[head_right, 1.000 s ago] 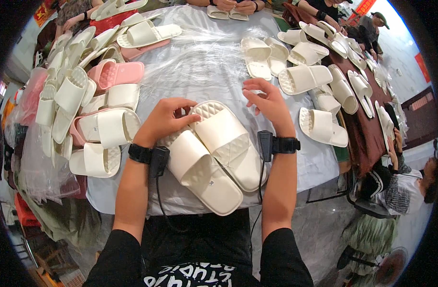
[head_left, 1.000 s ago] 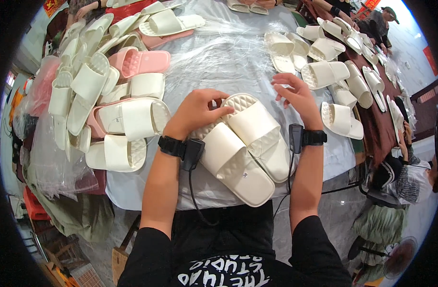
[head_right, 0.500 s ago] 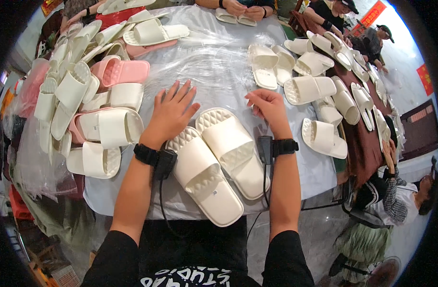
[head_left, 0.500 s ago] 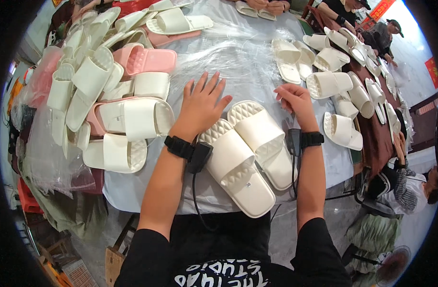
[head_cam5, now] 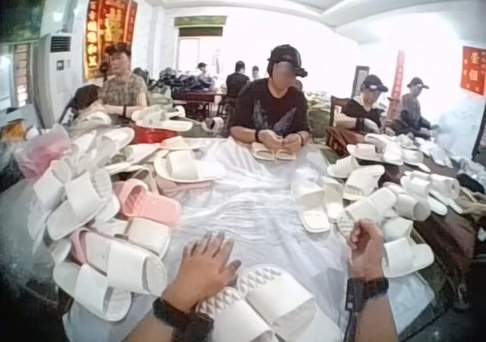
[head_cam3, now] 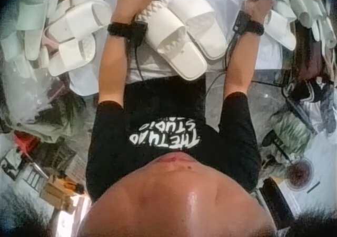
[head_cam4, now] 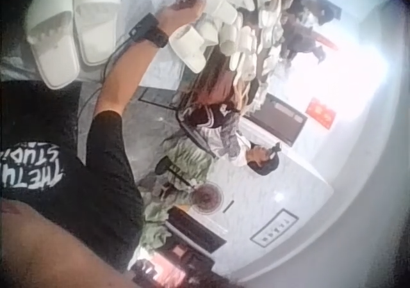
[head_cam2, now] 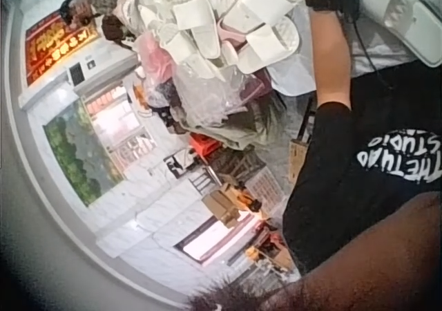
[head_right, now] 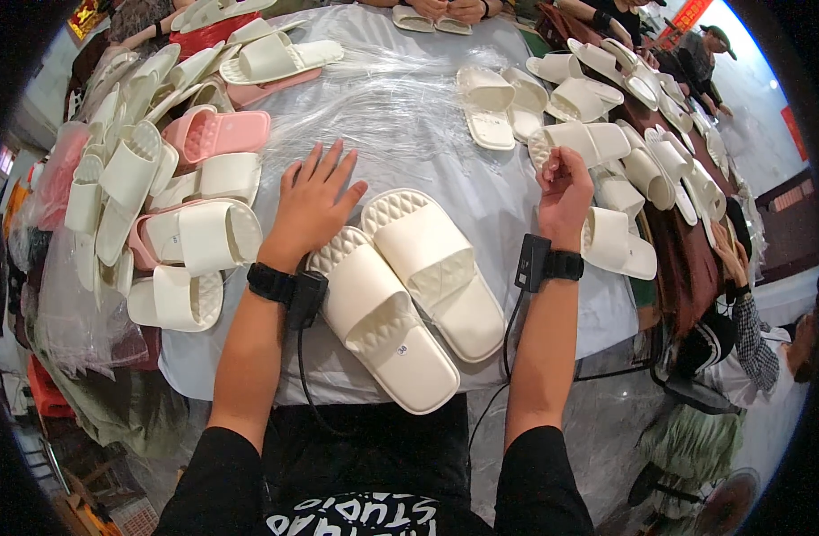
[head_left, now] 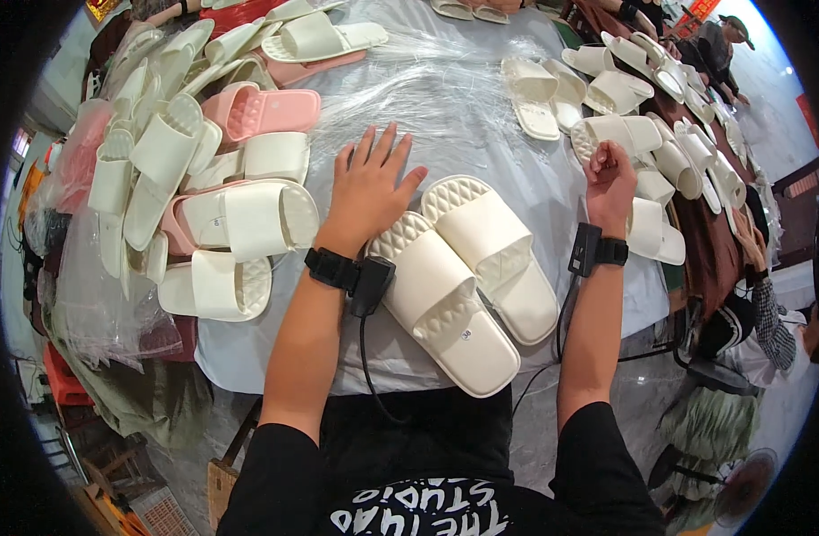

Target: Inspecting and trimming small white sandals at a production table.

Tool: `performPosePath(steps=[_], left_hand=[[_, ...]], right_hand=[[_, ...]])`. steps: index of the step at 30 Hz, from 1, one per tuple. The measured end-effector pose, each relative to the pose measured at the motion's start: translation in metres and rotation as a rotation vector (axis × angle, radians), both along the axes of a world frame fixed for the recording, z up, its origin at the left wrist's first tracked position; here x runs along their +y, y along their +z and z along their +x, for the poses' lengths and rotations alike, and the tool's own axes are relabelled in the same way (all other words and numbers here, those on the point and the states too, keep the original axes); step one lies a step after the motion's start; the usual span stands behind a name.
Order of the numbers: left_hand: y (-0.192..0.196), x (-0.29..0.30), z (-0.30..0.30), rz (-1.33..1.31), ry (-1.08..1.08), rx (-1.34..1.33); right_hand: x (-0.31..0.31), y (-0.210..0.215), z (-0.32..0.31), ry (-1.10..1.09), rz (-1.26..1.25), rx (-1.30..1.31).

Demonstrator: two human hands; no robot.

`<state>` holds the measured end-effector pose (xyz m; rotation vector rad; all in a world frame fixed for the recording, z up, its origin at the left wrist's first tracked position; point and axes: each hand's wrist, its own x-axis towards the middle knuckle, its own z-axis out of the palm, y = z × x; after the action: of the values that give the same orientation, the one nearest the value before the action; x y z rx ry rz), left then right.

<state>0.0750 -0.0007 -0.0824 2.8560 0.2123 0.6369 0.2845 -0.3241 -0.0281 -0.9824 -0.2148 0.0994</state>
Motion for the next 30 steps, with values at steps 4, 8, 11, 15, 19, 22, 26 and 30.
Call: performPosePath(steps=[4, 8, 11, 15, 19, 22, 26, 30], left_hand=[[0.002, 0.000, 0.000, 0.006, 0.011, 0.014], [0.003, -0.002, -0.001, -0.017, 0.030, 0.049], [0.004, -0.001, -0.001, -0.025, 0.029, 0.052], [0.003, -0.001, 0.000, -0.020, 0.035, 0.047], [0.002, -0.001, 0.000, -0.023, 0.031, 0.039], [0.001, 0.000, 0.000, -0.010, 0.031, 0.033], [0.000, 0.000, 0.001, -0.009, 0.044, 0.036], [0.000, 0.000, 0.002, -0.008, 0.051, 0.043]], right_hand=[[-0.004, -0.003, 0.003, -0.007, 0.043, -0.035], [-0.006, -0.002, 0.000, -0.045, 0.078, -0.037], [-0.010, 0.000, 0.000, -0.047, 0.186, -0.025], [-0.014, 0.001, 0.002, -0.046, 0.248, -0.013], [-0.014, 0.000, 0.002, -0.070, 0.256, -0.067], [-0.016, -0.002, 0.003, -0.082, 0.273, -0.069], [-0.028, -0.002, 0.008, -0.083, 0.317, -0.057], [-0.046, 0.000, 0.011, -0.099, 0.493, -0.068]])
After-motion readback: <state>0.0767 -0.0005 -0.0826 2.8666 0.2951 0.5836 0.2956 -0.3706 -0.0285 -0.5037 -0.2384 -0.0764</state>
